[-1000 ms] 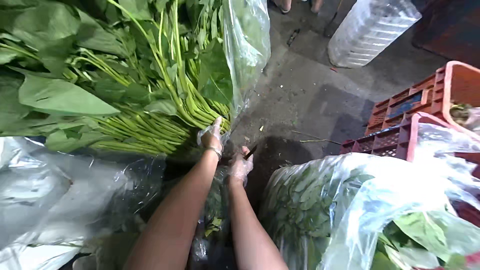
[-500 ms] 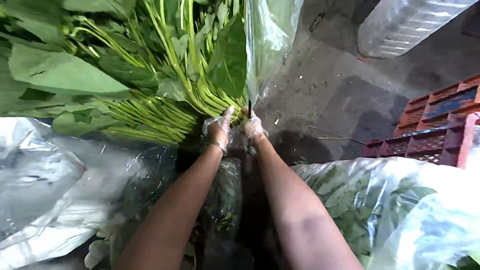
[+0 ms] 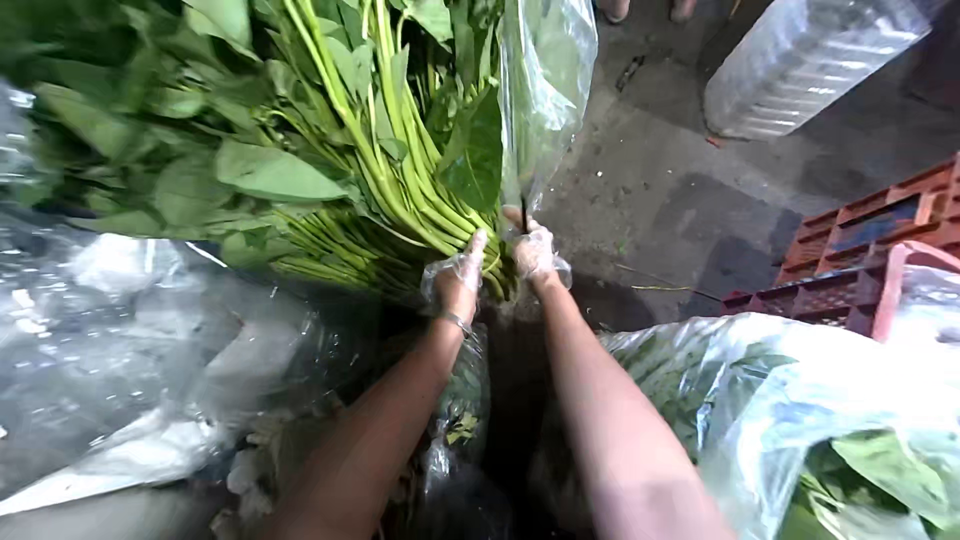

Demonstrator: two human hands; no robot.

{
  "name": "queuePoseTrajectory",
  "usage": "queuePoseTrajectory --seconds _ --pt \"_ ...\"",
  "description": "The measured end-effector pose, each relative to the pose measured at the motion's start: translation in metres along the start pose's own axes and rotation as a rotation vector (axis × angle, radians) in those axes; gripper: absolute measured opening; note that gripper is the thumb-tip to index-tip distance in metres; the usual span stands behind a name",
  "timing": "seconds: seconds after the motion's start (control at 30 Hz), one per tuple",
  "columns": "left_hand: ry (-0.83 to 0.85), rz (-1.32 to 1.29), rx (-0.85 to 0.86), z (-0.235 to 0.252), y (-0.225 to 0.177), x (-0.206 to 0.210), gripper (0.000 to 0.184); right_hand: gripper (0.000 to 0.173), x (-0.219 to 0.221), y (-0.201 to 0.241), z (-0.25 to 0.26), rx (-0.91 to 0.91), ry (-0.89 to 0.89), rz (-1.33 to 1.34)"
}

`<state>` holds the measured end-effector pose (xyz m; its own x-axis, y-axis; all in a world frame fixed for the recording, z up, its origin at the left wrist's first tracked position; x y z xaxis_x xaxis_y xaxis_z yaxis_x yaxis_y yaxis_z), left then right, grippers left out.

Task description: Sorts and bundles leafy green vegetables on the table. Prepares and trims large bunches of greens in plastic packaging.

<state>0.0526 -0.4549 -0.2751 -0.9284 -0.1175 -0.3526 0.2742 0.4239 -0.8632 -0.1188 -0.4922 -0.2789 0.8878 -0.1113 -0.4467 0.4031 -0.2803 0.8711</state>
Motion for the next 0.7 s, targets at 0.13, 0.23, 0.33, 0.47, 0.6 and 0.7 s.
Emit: queuePoseTrajectory --seconds 0.13,0.23,0.33,0.47,0.6,0.7 --pt "0.036 -0.329 -0.131 -0.038 -0.005 -0.004 0.056 0.032 -0.005 0.041 -0.024 0.107 0.402 -0.204" --pt "0.181 -0.535 -0.152 -0.077 -0.023 -0.006 0.051 0.021 -0.045 0.067 -0.062 0.162 0.483 -0.227" --pt "0.331 -0.704 -0.183 -0.123 -0.054 -0.014 0.051 0.042 -0.084 0.086 -0.103 0.074 0.547 -0.261" --pt "0.501 -0.745 -0.118 -0.169 -0.089 -0.025 0.052 0.077 -0.111 0.133 -0.172 -0.148 0.604 -0.387" --pt "0.747 -0.387 0.253 -0.233 -0.108 -0.041 0.04 0.057 -0.16 0.172 -0.227 -0.244 0.508 -0.419" --pt "0.488 -0.02 1.0 -0.307 -0.13 -0.084 0.04 0.025 -0.204 0.174 -0.28 -0.154 0.495 -0.394"
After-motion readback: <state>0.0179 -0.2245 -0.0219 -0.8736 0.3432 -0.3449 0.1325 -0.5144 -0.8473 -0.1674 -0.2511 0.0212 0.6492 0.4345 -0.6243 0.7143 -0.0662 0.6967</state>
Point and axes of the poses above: each hand's wrist, its own z-axis towards the middle knuckle, its own x-axis out of the palm, y = z × x, the point moved 10 cm from there along z, towards the middle knuckle, and after that the axes turned 4 degrees about -z, right-handed, at the moved point
